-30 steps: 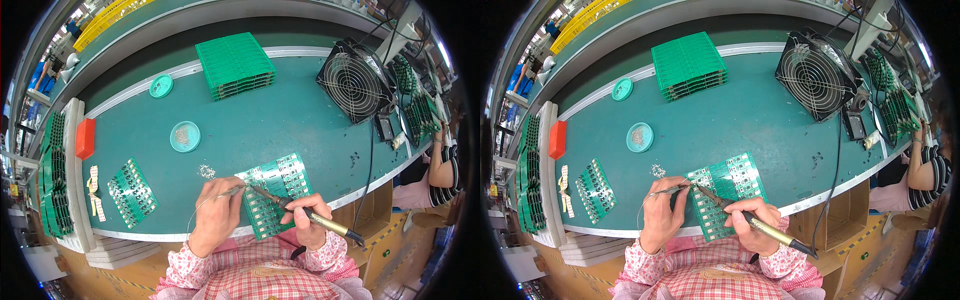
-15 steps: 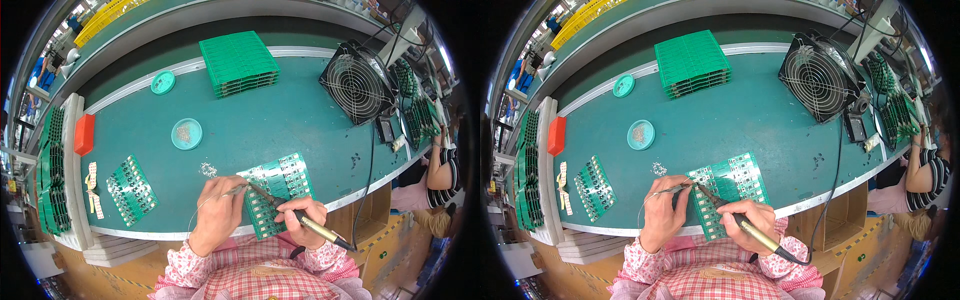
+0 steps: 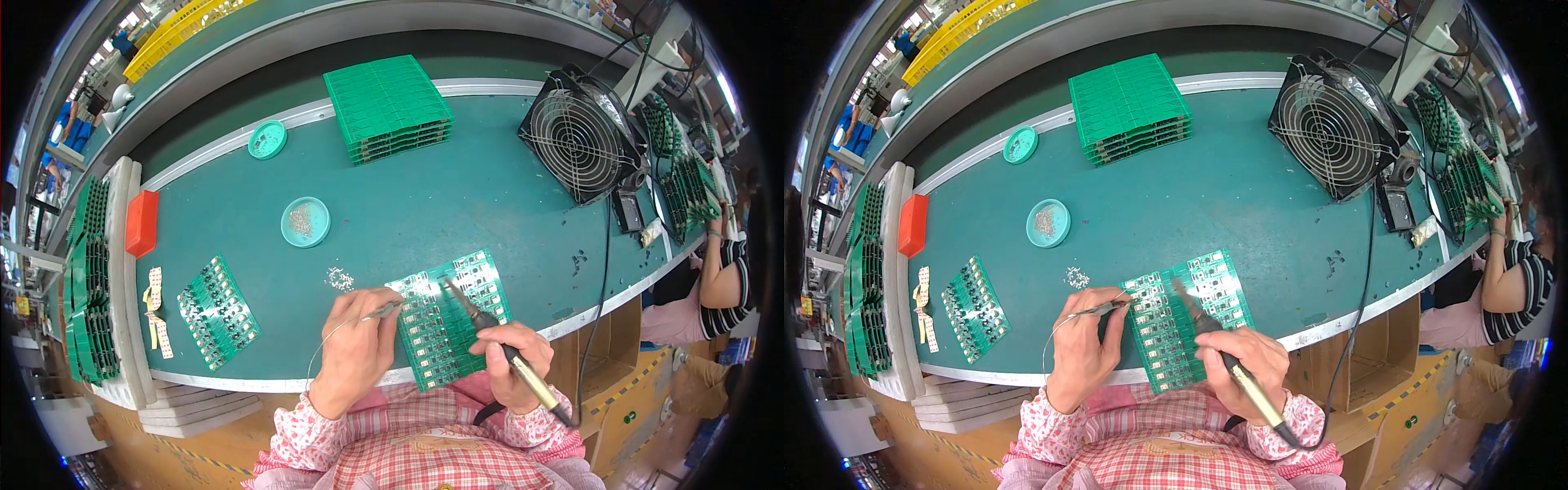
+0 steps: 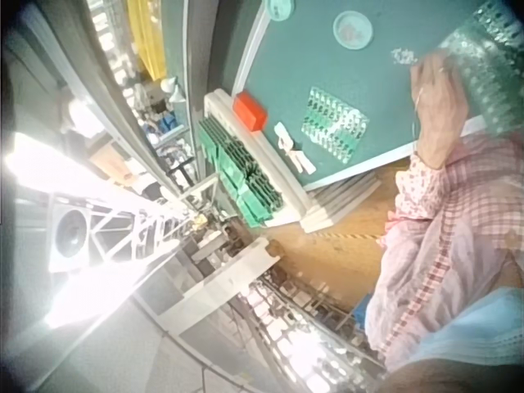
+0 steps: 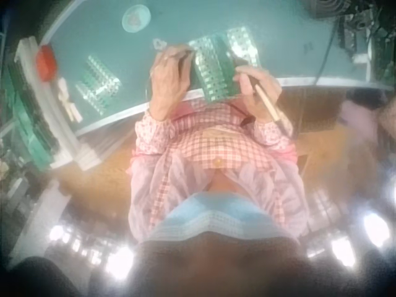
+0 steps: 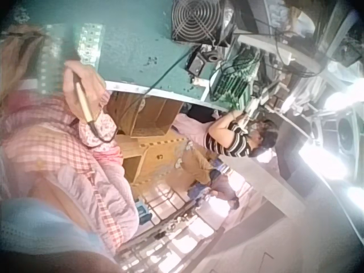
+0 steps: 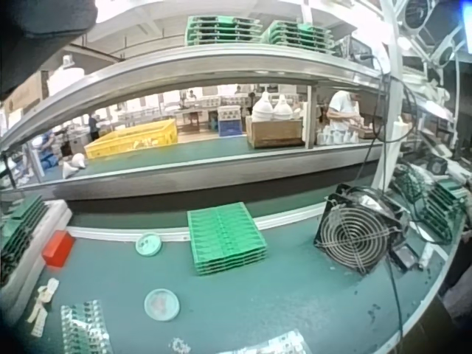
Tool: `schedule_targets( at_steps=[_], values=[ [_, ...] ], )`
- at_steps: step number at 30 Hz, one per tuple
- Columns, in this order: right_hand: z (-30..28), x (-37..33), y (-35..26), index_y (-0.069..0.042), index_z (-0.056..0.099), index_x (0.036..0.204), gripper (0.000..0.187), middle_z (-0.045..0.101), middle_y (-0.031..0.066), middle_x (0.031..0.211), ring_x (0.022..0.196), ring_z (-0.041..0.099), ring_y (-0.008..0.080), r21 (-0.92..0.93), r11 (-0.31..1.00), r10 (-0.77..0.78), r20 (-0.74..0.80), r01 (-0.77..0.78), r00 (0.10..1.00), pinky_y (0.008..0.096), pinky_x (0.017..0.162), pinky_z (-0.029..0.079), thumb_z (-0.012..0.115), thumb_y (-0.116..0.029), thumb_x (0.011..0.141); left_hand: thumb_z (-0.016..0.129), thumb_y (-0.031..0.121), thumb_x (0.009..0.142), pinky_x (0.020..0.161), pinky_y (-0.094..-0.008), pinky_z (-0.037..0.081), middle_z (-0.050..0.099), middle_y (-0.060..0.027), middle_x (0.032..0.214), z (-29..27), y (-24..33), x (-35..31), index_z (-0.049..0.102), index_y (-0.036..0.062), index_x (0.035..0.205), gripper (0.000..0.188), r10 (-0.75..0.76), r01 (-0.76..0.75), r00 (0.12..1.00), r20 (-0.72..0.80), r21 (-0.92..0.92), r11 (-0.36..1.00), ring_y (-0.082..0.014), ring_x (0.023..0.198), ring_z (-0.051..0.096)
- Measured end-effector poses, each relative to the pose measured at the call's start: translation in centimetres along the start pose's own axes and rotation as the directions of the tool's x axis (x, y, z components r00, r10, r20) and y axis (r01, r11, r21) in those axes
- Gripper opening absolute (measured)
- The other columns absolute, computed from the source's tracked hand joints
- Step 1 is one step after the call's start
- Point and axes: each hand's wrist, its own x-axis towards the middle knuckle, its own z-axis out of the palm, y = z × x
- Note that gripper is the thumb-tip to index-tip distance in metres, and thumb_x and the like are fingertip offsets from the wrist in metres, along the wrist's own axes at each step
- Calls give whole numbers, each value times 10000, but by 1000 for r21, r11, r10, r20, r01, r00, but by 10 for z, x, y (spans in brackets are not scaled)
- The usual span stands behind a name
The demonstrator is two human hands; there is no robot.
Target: The person places small electronic components onto a circuit board using tweezers and solders them in place with a soldering iron.
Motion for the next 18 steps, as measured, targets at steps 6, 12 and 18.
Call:
schedule_targets(
  at_steps=[6, 12, 18],
  values=[
    [6, -6, 6, -121, 690, 1187, 444, 646, 167, 1063, 1038, 647, 315, -407, 908, -57, 117, 100, 992, 492, 981, 484, 811, -152, 760, 684, -46, 838, 781, -386, 507, 689, -112, 986, 1, 0, -3, 629, 20, 1020, 201, -17, 17, 1000, 1, 5, 1000, -315, 860, 651],
    [9, -5, 7, -124, 678, 1221, 505, 648, 178, 1073, 1053, 645, 323, -452, 885, -46, 143, 107, 989, 496, 988, 489, 827, -161, 740, 650, -21, 908, 769, -329, 528, 700, -121, 964, -16, -7, -11, 626, 3, 1063, 158, -152, 150, 987, -46, -30, 988, -258, 854, 693],
    [15, 7, 11, -99, 673, 1211, 520, 636, 192, 1103, 1063, 637, 359, -420, 903, -44, 115, 89, 992, 499, 994, 493, 839, -124, 720, 672, -20, 879, 766, -369, 525, 690, -126, 1001, -21, -18, -23, 648, 23, 1047, 175, -355, 338, 923, -146, -133, 932, -306, 873, 685]
  ],
)
